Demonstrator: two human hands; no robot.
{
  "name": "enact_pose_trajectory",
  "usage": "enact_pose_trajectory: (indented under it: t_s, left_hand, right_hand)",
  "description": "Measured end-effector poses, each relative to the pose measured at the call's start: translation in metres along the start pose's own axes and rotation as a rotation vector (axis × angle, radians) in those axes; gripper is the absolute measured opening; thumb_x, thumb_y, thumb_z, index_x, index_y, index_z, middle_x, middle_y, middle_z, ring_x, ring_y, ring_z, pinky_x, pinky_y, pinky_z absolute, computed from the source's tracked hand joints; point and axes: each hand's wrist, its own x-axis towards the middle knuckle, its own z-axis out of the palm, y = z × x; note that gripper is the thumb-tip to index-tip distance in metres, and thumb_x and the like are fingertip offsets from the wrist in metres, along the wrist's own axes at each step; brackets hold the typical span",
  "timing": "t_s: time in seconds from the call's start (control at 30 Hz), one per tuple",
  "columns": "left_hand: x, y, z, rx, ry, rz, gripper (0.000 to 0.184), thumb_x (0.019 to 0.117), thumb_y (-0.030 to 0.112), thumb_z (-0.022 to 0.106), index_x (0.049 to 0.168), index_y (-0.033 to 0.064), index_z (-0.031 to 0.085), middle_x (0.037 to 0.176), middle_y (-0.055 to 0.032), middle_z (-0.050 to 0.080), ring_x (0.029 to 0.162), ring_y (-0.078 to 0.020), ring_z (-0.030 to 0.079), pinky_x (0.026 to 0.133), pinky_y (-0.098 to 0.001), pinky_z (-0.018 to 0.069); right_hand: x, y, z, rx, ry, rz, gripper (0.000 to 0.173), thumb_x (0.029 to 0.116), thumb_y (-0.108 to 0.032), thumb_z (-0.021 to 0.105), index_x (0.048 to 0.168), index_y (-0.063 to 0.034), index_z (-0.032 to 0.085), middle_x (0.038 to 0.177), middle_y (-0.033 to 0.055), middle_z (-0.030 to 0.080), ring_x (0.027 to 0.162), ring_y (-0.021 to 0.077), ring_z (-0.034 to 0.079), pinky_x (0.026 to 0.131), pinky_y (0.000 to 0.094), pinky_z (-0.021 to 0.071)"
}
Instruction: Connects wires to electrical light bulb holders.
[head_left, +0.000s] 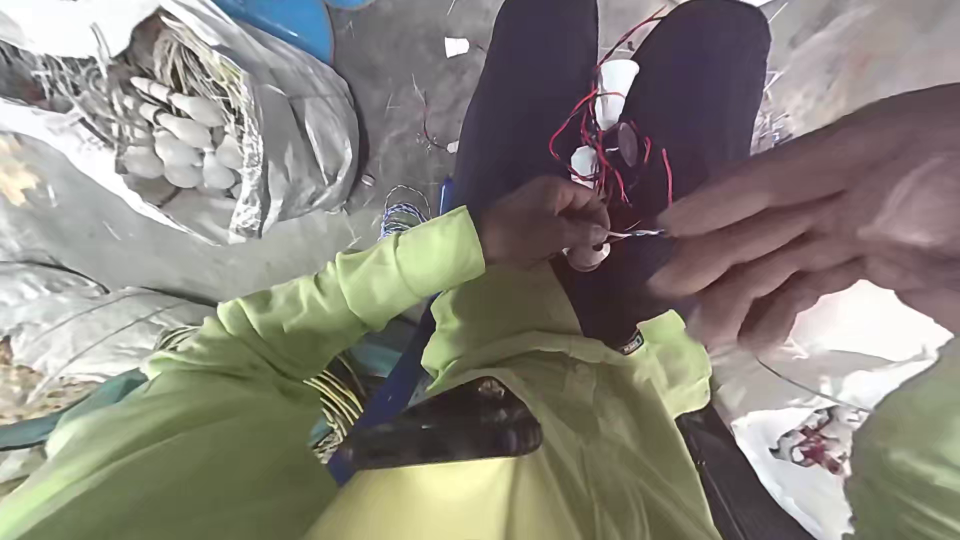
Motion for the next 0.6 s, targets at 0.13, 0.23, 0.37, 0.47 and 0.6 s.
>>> enact_pose_trajectory:
  t_s: [0.13,0.23,0.37,0.47,0.6]
  left_hand:
    - [-0.011,0.092,0.018,0.114,0.067,-0.323,0.011,0.0996,0.004,0.062,0.104,-0.0018,0.069,0.08,-0.0006,0.066,0.064,-0.0003,0.056,0.059,-0.0166,0.0476]
    - [-0.016,0.085,0.023,0.126,0.059,-0.231,0.013,0.1021,0.006,0.058,0.107,-0.0032,0.067,0.083,-0.0016,0.064,0.064,0.0011,0.055,0.058,-0.0145,0.0469]
    - [-0.024,0.085,0.033,0.247,0.094,-0.19,0.018,0.1051,0.01,0.054,0.11,-0.0012,0.067,0.088,-0.0036,0.067,0.075,-0.0024,0.06,0.07,-0.0203,0.0513]
    - [-0.032,0.083,0.045,0.332,0.141,-0.168,0.024,0.1066,0.017,0.052,0.115,-0.0006,0.067,0.093,-0.0064,0.07,0.082,-0.0068,0.065,0.078,-0.0266,0.0551]
    - [-0.042,0.074,0.055,0.417,0.174,-0.133,0.027,0.1078,0.02,0.049,0.114,-0.0003,0.067,0.094,-0.0082,0.069,0.082,-0.0111,0.065,0.076,-0.032,0.0556]
  right_hand:
    - [-0.026,0.08,-0.014,-0.145,0.43,-0.254,0.026,0.1046,-0.018,0.058,0.122,-0.0018,0.067,0.097,0.0013,0.075,0.077,0.0127,0.074,0.066,0.0279,0.0656]
    - [-0.03,0.115,0.004,-0.445,0.652,-0.286,0.026,0.1014,-0.017,0.063,0.12,0.0002,0.068,0.106,0.0051,0.073,0.088,0.0081,0.07,0.078,0.0264,0.0605]
    - [-0.018,0.149,0.031,-0.721,0.775,-0.447,0.018,0.0947,-0.014,0.073,0.106,-0.0007,0.076,0.109,0.0164,0.073,0.104,0.0244,0.068,0.091,0.0391,0.0538]
    - [-0.007,0.165,0.047,-0.773,0.816,-0.479,0.014,0.0916,-0.014,0.077,0.101,-0.0048,0.08,0.105,0.0135,0.074,0.104,0.0259,0.067,0.094,0.0395,0.0514]
    - [-0.005,0.175,0.054,-0.753,0.805,-0.496,0.01,0.0936,-0.012,0.074,0.099,-0.0066,0.081,0.099,0.0127,0.074,0.099,0.0249,0.066,0.092,0.0383,0.051]
